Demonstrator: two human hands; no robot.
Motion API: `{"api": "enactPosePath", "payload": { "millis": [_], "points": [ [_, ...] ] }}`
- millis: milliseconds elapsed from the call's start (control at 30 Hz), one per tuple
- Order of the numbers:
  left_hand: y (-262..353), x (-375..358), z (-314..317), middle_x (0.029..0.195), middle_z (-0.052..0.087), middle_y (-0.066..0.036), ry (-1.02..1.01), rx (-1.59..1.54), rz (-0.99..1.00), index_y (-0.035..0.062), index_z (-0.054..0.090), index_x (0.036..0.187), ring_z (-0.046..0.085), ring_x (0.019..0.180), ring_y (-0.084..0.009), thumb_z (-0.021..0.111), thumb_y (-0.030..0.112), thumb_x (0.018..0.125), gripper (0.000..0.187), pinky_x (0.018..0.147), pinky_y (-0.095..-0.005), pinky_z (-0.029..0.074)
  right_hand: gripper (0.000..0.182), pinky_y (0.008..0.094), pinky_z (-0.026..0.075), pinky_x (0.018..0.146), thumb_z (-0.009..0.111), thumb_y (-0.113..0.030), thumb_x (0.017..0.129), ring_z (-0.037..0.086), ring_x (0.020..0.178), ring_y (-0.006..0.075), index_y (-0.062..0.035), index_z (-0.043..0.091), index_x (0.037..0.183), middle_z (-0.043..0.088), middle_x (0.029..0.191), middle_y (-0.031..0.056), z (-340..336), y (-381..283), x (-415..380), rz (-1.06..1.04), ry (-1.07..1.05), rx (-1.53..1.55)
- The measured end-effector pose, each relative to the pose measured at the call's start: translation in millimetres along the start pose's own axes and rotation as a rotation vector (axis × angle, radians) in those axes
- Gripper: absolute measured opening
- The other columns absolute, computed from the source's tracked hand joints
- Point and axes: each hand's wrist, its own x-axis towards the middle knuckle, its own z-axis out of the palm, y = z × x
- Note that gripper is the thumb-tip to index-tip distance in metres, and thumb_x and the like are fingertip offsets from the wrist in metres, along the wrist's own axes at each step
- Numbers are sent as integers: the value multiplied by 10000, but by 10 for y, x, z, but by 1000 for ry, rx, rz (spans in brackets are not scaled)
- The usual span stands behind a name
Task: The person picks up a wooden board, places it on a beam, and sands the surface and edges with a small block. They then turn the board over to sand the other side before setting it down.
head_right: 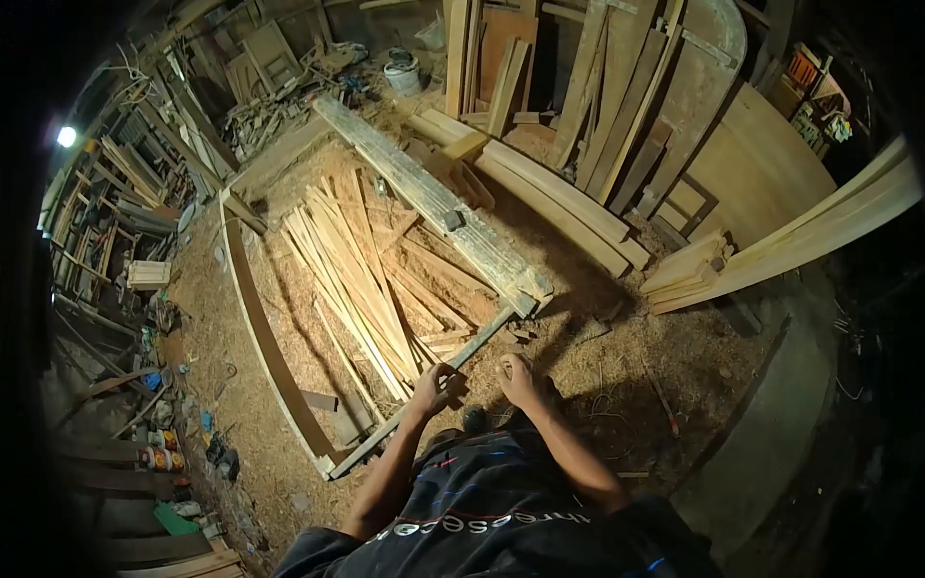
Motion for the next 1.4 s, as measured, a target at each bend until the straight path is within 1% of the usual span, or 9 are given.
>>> {"api": "enactPosePath", "payload": {
  "millis": [167,267,433,700,767,800,1033,1100,1400],
  "points": [
    [231,177,333,1130,672,-220,106,26,-14,17,655,1154,644,1084,-409,744,265,891,373,932,-477,518,265,487,534,827,708,-177,923,668,978,411,-26,636,1129,681,1049,202,-331,209,143,39,-47,-73],
    [585,414,498,1152,623,-208,260,73,97,13,606,1216,627,943,-362,686,196,938,342,868,-456,524,305,496,517,874,719,-170,905,647,1022,412,-32,620,1158,665,1089,198,-458,596,345,-60,27,-92],
    [997,1035,965,1156,636,-223,298,70,6,25,600,1212,616,1067,-426,706,211,926,358,929,-496,488,338,500,493,933,720,-153,893,606,1082,411,-24,596,1180,639,1129,199,-1043,952,816,-183,58,-6],
    [2031,1833,1548,1161,658,-191,311,152,56,75,643,1194,605,1136,-407,704,223,913,324,956,-495,465,363,502,507,817,741,-154,866,636,939,397,-52,592,1182,643,1036,168,-2102,1581,1442,-242,158,-56],
    [2125,2044,1713,1153,662,-186,312,205,49,72,643,1199,602,1142,-403,704,219,910,330,963,-491,462,377,496,517,828,735,-168,879,645,945,413,-39,592,1203,663,1033,184,-2316,1727,1539,-231,191,-98],
    [2227,2123,1754,1152,655,-187,307,163,77,72,636,1204,604,1129,-403,706,216,905,339,959,-501,457,409,484,502,940,749,-177,890,636,1066,417,-27,616,1247,681,1140,211,-2319,1874,1572,-143,145,-77],
    [2465,2635,1876,1203,659,-181,322,174,41,62,613,1222,611,1157,-393,713,203,899,366,971,-486,475,415,481,516,930,731,-196,920,638,1117,422,-5,595,1263,671,1179,252,-2607,2221,2051,-65,-3,-58],
    [2489,2779,1880,1212,658,-183,321,189,52,57,607,1238,604,1177,-387,714,210,894,391,993,-485,466,311,496,528,832,695,-202,933,665,961,410,-23,621,1177,691,1022,208,-2527,2313,2230,-143,148,20],
    [2471,3891,1981,1226,635,-221,388,135,-36,50,584,1281,584,1184,-427,705,228,882,453,1023,-499,448,356,480,472,991,733,-104,876,578,1129,428,-11,586,1186,598,1160,228,-2742,2710,3462,-288,10,-14]
  ]
}}
